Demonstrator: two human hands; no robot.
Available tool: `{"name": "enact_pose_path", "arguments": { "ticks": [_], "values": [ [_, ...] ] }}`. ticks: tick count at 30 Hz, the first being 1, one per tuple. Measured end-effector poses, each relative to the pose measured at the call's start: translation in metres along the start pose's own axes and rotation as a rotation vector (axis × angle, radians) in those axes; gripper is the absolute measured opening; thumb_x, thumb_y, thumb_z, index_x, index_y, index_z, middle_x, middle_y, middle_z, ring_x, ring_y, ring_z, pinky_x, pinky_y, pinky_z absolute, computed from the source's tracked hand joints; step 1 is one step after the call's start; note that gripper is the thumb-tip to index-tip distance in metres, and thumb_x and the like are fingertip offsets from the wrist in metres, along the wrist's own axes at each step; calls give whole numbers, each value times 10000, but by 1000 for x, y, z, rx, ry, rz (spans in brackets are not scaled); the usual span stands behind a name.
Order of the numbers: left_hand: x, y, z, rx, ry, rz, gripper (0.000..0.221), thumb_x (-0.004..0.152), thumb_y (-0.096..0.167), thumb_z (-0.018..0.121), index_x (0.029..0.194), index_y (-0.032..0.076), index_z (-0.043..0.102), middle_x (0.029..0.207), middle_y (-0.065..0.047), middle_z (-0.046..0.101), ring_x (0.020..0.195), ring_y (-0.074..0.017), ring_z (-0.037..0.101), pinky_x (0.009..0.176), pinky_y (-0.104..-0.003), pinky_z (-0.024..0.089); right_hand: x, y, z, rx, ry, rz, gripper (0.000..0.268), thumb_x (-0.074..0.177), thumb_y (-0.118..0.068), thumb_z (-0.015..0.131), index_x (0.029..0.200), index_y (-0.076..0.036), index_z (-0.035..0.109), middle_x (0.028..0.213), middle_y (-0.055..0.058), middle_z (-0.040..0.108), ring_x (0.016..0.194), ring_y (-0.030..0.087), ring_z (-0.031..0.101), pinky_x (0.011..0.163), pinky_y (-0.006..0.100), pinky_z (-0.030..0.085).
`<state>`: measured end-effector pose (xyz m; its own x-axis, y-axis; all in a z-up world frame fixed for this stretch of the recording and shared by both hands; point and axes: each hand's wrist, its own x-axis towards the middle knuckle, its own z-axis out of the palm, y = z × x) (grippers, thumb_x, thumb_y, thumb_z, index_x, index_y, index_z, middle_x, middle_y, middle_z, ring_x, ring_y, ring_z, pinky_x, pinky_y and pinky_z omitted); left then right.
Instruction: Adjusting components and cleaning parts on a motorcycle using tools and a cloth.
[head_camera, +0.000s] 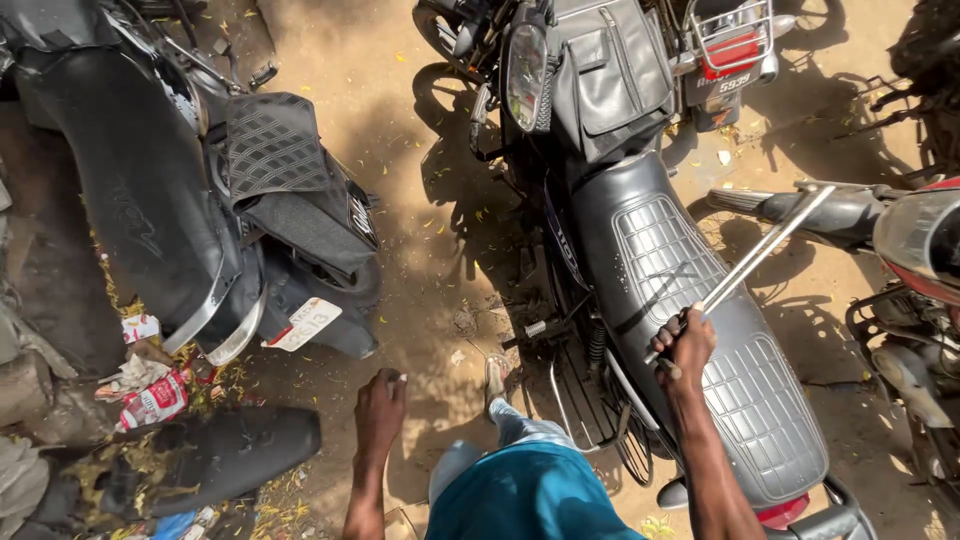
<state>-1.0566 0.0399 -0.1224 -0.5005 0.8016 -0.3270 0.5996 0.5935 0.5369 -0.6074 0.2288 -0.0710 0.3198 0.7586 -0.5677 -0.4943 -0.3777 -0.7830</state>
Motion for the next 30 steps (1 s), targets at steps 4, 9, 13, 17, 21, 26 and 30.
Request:
{"name": "enact_pose_path", "arguments": {
  "ticks": [4,9,13,17,21,26,30],
  "values": [
    [38,43,6,89,-93,82,255,963,304,626,1090,92,687,1094,-127,731,1076,-378,644,898,-513,520,27,-8,40,-76,56,-310,254,1104,-307,514,946,-142,403,634,-25,393,469,87,391,404,263,351],
    [83,69,14,112,-159,215,249,932,277,640,1106,103,677,1096,-109,739,1116,-367,628,911,-540,507,67,-22,69,-222,-75,-504,345,1144,-285,555,891,-97,414,621,-26,401,475,79,381,417,267,323],
    [123,71,21,181,-259,237,292,926,315,663,1133,109,670,1142,-112,723,1133,-376,613,913,-564,496,65,-38,99,-392,-115,-418,334,1096,-256,587,842,-99,439,596,-26,424,449,70,382,394,261,306],
    [177,62,2,198,-282,337,388,924,336,681,1218,85,646,1193,-143,700,1119,-406,605,914,-553,504,59,-49,133,-607,-51,-469,302,1079,-242,616,846,-83,508,603,-19,475,470,67,431,407,257,337],
    [232,85,-30,261,-444,320,359,911,300,665,1231,137,668,1198,-132,697,1149,-396,597,961,-548,478,68,-77,180,-814,33,-574,331,1103,-241,623,840,-63,529,605,-7,504,484,83,461,417,263,355],
    [282,83,-59,196,-394,417,364,964,321,645,1247,92,660,1242,-145,692,1155,-392,622,993,-516,478,55,-107,246,-883,95,-613,267,1090,-225,666,909,-36,614,681,-20,549,584,68,495,501,252,382],
    [304,87,-74,166,-480,417,358,957,298,643,1250,92,659,1264,-137,688,1154,-396,621,966,-501,496,64,-112,272,-946,160,-564,279,1091,-261,643,954,-19,653,680,-9,551,587,74,496,516,271,381]
  ]
}}
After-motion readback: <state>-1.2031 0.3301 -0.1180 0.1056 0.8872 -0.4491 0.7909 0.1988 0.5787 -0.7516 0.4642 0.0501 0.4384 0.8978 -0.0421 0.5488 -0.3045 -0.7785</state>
